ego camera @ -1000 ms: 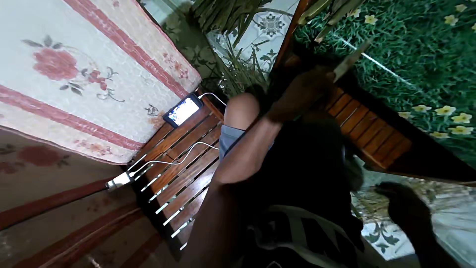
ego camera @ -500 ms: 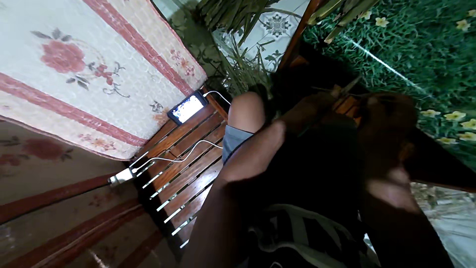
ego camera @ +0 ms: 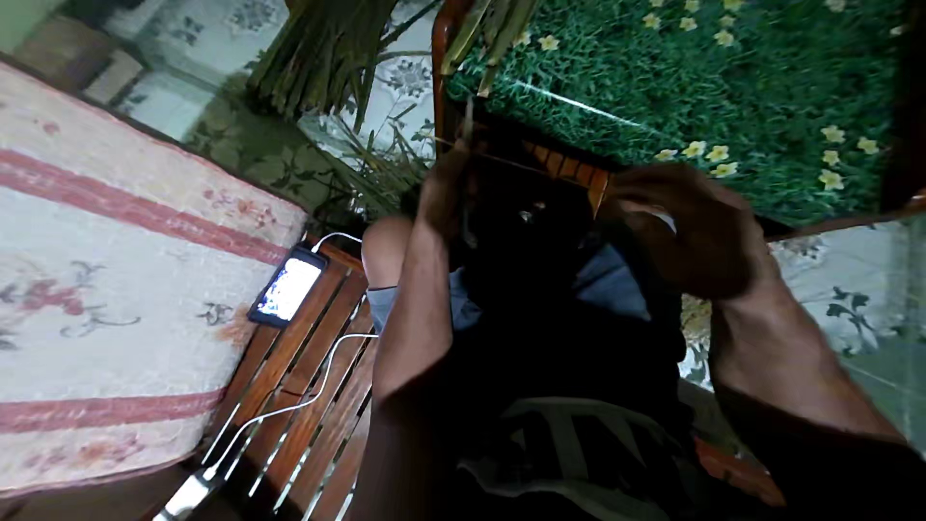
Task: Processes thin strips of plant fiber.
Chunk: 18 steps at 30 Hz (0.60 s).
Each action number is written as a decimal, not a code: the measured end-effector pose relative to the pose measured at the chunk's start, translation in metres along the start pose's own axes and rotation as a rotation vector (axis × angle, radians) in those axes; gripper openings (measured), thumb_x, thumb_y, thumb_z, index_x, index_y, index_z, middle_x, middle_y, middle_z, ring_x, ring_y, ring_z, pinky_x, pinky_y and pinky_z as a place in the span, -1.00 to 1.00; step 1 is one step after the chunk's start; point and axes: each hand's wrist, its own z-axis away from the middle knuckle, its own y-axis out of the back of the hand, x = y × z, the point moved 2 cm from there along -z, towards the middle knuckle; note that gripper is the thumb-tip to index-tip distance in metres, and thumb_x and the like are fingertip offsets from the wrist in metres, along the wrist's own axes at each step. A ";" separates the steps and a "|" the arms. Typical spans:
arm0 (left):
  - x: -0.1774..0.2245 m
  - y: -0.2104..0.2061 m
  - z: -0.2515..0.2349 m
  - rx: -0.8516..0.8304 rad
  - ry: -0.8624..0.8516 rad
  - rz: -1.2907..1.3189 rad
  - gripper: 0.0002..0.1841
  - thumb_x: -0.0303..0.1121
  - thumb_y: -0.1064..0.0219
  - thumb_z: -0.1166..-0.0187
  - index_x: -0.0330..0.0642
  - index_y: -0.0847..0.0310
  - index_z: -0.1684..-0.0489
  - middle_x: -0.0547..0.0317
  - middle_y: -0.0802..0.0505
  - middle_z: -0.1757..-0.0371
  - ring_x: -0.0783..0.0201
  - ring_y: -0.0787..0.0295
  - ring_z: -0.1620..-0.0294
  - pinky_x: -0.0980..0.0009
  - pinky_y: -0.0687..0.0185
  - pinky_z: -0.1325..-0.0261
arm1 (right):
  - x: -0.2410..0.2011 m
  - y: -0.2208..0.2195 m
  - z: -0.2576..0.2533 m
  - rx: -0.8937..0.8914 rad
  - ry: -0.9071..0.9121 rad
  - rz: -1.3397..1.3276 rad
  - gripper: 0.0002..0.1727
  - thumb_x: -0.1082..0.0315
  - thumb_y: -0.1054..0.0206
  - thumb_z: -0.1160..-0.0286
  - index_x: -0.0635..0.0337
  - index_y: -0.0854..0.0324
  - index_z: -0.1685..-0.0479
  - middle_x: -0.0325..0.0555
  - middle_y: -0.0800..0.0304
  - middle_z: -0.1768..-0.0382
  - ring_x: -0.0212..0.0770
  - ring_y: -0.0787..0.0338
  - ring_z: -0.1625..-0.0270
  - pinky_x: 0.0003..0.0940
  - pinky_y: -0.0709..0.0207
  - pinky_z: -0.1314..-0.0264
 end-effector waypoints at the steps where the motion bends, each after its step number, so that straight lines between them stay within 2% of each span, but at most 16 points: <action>1: 0.001 0.001 0.000 -0.007 -0.018 0.020 -0.54 -0.04 0.18 -0.91 -0.13 -0.55 -0.29 0.36 -0.53 0.70 0.49 -0.43 0.78 0.57 -0.47 0.71 | 0.004 0.007 -0.008 -0.096 -0.075 0.075 -0.56 0.18 -0.17 -0.69 0.26 -0.64 -0.38 0.19 -0.63 -0.40 0.08 -0.67 -0.40 0.07 -0.54 -0.47; 2: 0.002 0.001 0.001 0.007 -0.037 0.041 -0.53 -0.02 0.18 -0.91 -0.14 -0.57 -0.24 0.36 -0.52 0.71 0.49 -0.41 0.79 0.57 -0.44 0.73 | 0.010 0.008 -0.015 -0.202 -0.156 0.119 -0.54 0.16 -0.22 -0.71 0.18 -0.58 -0.48 0.15 -0.64 -0.41 0.11 -0.70 -0.37 0.16 -0.55 -0.43; 3: 0.003 -0.001 0.002 0.022 -0.042 0.051 -0.52 -0.01 0.19 -0.91 -0.14 -0.57 -0.19 0.37 -0.49 0.71 0.49 -0.38 0.80 0.57 -0.42 0.73 | 0.015 0.005 -0.020 -0.301 -0.246 0.132 -0.55 0.14 -0.25 -0.73 0.05 -0.57 -0.52 0.07 -0.72 -0.30 0.09 -0.78 -0.23 0.21 -0.62 -0.28; 4: 0.004 -0.002 0.004 0.037 -0.047 0.056 -0.51 0.00 0.19 -0.91 -0.15 -0.58 -0.17 0.37 -0.48 0.72 0.49 -0.37 0.81 0.57 -0.41 0.74 | 0.019 0.000 -0.024 -0.384 -0.322 0.111 -0.60 0.13 -0.25 -0.74 -0.06 -0.60 -0.48 -0.01 -0.81 -0.11 0.04 -0.84 -0.01 0.22 -0.67 -0.06; 5: 0.004 -0.003 0.005 0.039 -0.057 0.052 -0.51 0.00 0.19 -0.91 -0.15 -0.58 -0.18 0.38 -0.48 0.72 0.49 -0.37 0.81 0.57 -0.42 0.74 | 0.022 -0.007 -0.029 -0.460 -0.362 0.063 -0.65 0.13 -0.20 -0.78 -0.07 -0.63 -0.41 -0.07 -0.86 0.08 -0.04 -0.85 0.19 0.14 -0.71 0.12; 6: 0.004 -0.004 0.006 0.039 -0.070 0.047 -0.51 -0.01 0.19 -0.92 -0.16 -0.59 -0.19 0.37 -0.49 0.72 0.49 -0.37 0.81 0.57 -0.43 0.73 | 0.024 -0.012 -0.033 -0.529 -0.392 -0.009 -0.65 0.13 -0.12 -0.83 -0.04 -0.62 -0.40 -0.12 -0.87 0.19 -0.14 -0.84 0.33 -0.01 -0.74 0.24; 7: 0.003 -0.005 0.008 0.040 -0.085 0.039 -0.51 -0.03 0.19 -0.92 -0.17 -0.60 -0.19 0.37 -0.51 0.72 0.49 -0.38 0.81 0.57 -0.42 0.73 | 0.024 -0.016 -0.035 -0.586 -0.409 -0.106 -0.62 0.14 -0.03 -0.88 0.04 -0.60 -0.42 -0.14 -0.88 0.22 -0.22 -0.83 0.41 -0.15 -0.77 0.31; 9: 0.001 -0.006 0.013 0.051 -0.103 0.024 -0.52 -0.06 0.19 -0.92 -0.17 -0.62 -0.16 0.38 -0.50 0.73 0.50 -0.37 0.82 0.58 -0.41 0.75 | 0.023 -0.026 -0.038 -0.631 -0.411 -0.297 -0.58 0.21 0.08 -0.91 0.23 -0.57 -0.41 -0.11 -0.84 0.30 -0.30 -0.77 0.54 -0.31 -0.75 0.44; 12: 0.000 -0.001 0.016 0.042 -0.170 -0.031 -0.53 -0.06 0.19 -0.92 -0.15 -0.61 -0.18 0.40 -0.46 0.73 0.50 -0.35 0.80 0.57 -0.39 0.71 | 0.015 -0.041 -0.037 -0.627 -0.503 -0.420 -0.60 0.20 0.03 -0.90 0.22 -0.62 -0.33 -0.09 -0.79 0.37 -0.31 -0.69 0.60 -0.39 -0.66 0.52; 15: 0.001 0.001 0.022 0.049 -0.208 -0.089 -0.54 -0.10 0.20 -0.92 -0.14 -0.62 -0.26 0.42 -0.46 0.71 0.53 -0.30 0.80 0.60 -0.31 0.73 | 0.016 -0.060 -0.033 -0.562 -0.505 -0.439 -0.63 0.16 -0.05 -0.86 0.22 -0.65 -0.24 -0.11 -0.75 0.42 -0.33 -0.64 0.60 -0.42 -0.60 0.52; 17: -0.007 -0.006 0.030 0.026 -0.141 -0.113 -0.61 -0.18 0.10 -0.90 -0.16 -0.61 -0.28 0.37 -0.56 0.63 0.54 -0.38 0.75 0.61 -0.39 0.70 | 0.013 -0.068 -0.033 -0.522 -0.505 -0.460 -0.62 0.18 -0.06 -0.87 0.25 -0.62 -0.29 -0.13 -0.71 0.40 -0.36 -0.59 0.59 -0.46 -0.54 0.52; 18: -0.014 -0.012 0.036 0.010 -0.077 -0.125 -0.69 -0.20 0.01 -0.87 -0.15 -0.58 -0.21 0.34 -0.61 0.61 0.52 -0.44 0.73 0.60 -0.44 0.70 | 0.012 -0.072 -0.033 -0.500 -0.500 -0.491 -0.63 0.20 -0.05 -0.87 0.27 -0.61 -0.29 -0.14 -0.70 0.42 -0.37 -0.56 0.60 -0.47 -0.50 0.54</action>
